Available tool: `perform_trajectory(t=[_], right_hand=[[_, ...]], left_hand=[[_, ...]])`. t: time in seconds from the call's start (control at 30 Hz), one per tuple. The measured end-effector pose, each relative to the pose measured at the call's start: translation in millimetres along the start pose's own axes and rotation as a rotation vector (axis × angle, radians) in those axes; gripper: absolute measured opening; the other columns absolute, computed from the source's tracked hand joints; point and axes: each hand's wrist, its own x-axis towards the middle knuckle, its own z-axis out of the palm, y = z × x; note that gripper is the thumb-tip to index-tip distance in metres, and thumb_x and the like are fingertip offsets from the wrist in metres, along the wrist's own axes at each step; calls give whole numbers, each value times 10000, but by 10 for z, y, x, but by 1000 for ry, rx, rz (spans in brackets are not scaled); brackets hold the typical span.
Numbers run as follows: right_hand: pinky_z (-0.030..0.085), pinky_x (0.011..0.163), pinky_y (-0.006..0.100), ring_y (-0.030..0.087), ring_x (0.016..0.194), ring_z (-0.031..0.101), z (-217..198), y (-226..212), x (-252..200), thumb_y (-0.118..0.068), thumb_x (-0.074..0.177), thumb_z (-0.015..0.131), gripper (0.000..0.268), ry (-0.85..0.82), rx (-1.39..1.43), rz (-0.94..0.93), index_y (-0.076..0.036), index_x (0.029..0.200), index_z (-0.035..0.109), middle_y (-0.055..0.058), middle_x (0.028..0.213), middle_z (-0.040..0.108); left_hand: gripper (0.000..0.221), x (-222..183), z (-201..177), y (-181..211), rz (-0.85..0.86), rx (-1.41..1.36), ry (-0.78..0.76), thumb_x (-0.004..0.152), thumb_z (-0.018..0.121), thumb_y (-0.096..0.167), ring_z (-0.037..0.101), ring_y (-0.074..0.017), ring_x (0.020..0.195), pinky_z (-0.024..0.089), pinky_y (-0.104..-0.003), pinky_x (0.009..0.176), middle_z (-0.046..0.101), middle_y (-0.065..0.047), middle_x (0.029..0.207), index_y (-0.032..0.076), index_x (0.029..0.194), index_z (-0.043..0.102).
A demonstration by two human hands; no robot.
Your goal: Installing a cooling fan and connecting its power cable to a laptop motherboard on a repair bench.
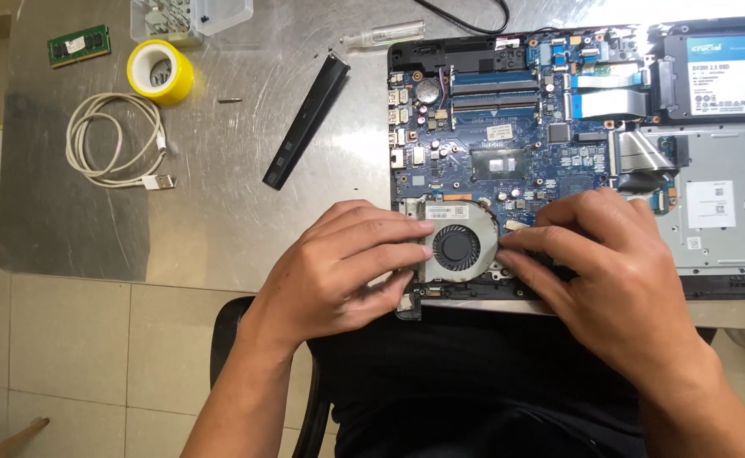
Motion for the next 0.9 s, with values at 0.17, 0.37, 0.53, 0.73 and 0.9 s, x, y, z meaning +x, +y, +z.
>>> perform_trajectory(t=[0.17,0.37,0.53,0.73,0.9], right_hand=[[392,846,430,245,920,601,20,-12,-7,-214,936,823,89,2,-14,6,-173,997,773,35,966,651],[380,850,440,255,938,606,42,1,-30,-190,944,820,101,-22,-46,9,-137,1005,759,41,978,659],[392,849,445,272,968,614,64,10,-52,-192,955,816,109,-16,-66,2,-130,1020,755,61,1020,657],[421,870,456,293,959,608,72,10,-62,-182,957,826,132,0,-40,8,-95,1021,750,81,1039,656],[370,848,459,283,945,588,37,15,-30,-184,967,785,98,-47,-48,-2,-131,1030,734,55,1004,640]], left_hand=[[277,-45,23,-36,-24,3,30,918,833,31,729,-303,1092,547,-421,954,707,-152,1243,18,1153,687],[385,-61,13,-75,-34,-31,21,899,892,118,724,-312,1139,563,-446,1007,690,-179,1281,15,1194,666],[381,-82,28,-97,-23,-41,11,917,873,109,716,-321,1167,571,-458,1018,679,-193,1297,8,1214,656],[361,-67,27,-81,-20,-27,6,910,874,87,713,-313,1149,573,-445,1012,689,-185,1267,1,1192,666],[367,-39,21,-79,-44,-6,12,903,871,127,682,-323,1150,553,-424,1028,723,-131,1231,12,1195,679]])
